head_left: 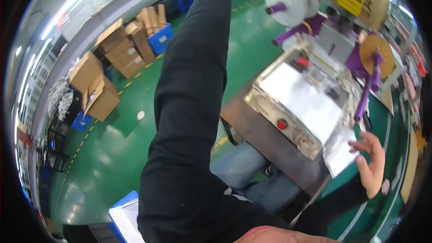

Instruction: Placing small electronic components into a machine for labeling or sealing, and then folding cardboard boxes to pack the processed items.

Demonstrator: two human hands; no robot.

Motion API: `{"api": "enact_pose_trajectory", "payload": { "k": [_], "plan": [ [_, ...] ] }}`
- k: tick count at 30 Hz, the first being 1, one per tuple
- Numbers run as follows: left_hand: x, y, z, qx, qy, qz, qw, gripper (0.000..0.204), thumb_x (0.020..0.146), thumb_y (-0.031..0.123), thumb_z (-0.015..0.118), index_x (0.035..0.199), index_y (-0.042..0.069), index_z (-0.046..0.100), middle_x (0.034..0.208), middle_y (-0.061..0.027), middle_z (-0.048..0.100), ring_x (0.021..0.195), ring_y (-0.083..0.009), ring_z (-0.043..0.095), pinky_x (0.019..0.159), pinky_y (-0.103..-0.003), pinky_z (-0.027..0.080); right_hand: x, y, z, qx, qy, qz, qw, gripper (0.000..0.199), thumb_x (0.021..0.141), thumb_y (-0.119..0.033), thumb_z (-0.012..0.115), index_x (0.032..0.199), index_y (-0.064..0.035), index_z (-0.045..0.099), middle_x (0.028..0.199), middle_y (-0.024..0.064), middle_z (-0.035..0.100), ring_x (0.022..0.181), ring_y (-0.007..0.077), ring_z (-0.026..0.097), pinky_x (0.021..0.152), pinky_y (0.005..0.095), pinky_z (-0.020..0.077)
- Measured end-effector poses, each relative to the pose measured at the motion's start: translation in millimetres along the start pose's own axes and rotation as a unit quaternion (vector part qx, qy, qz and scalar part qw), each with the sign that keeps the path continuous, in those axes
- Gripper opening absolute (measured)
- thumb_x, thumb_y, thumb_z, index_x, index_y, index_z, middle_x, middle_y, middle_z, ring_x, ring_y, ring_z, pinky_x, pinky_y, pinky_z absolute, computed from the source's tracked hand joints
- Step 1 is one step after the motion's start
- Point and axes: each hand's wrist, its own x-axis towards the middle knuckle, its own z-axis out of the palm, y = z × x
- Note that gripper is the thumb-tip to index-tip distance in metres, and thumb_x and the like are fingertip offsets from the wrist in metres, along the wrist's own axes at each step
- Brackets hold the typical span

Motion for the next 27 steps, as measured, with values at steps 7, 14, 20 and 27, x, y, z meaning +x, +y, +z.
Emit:
{"api": "enact_pose_trajectory", "payload": {
  "k": [7,14,20,27],
  "plan": [
    [-144.2,82.8,1.1,0.048,-0.342,-0.066,0.936,0.067,0.096,0.056,0.057,0.124,-0.005,0.059,0.126,-0.0285,0.061,0.111,-0.0463,0.065,0.085,-0.055,0.055,-4.3,-12.8,8.3,-0.046,-0.049,-0.099,0.993,0.068,0.081,-0.021,0.080,0.139,0.0031,0.056,0.112,0.0171,0.076,0.093,0.0271,0.074,0.087,0.0366,0.0548],
    [-182.0,141.7,-37.4,0.157,-0.424,0.068,0.889,0.118,0.085,0.070,0.064,0.159,-0.010,0.021,0.120,-0.0306,0.067,0.107,-0.0449,0.070,0.085,-0.054,0.055,-34.5,-66.5,21.3,-0.229,-0.089,-0.214,0.945,0.064,0.077,-0.039,0.091,0.123,-0.0012,0.069,0.101,0.0105,0.074,0.084,0.0310,0.070,0.090,0.0457,0.0553],
    [-160.8,154.0,-43.9,0.187,-0.498,-0.015,0.847,0.133,0.078,0.071,0.070,0.162,-0.011,0.007,0.110,-0.0274,0.075,0.100,-0.0402,0.076,0.088,-0.048,0.057,-32.5,-101.2,66.2,-0.047,-0.101,-0.419,0.901,0.050,0.094,-0.039,0.076,0.116,0.0052,0.070,0.091,0.0116,0.070,0.075,0.0275,0.067,0.074,0.0385,0.0551],
    [-164.3,157.7,-30.0,0.251,-0.508,-0.024,0.824,0.133,0.079,0.067,0.066,0.163,-0.009,-0.004,0.125,-0.0304,0.071,0.116,-0.0424,0.071,0.099,-0.048,0.054,-71.3,-116.0,99.9,0.109,-0.181,-0.432,0.877,0.045,0.104,-0.029,0.052,0.100,0.0128,0.068,0.096,0.0229,0.068,0.074,0.0313,0.064,0.076,0.0409,0.0553]
  ]
}}
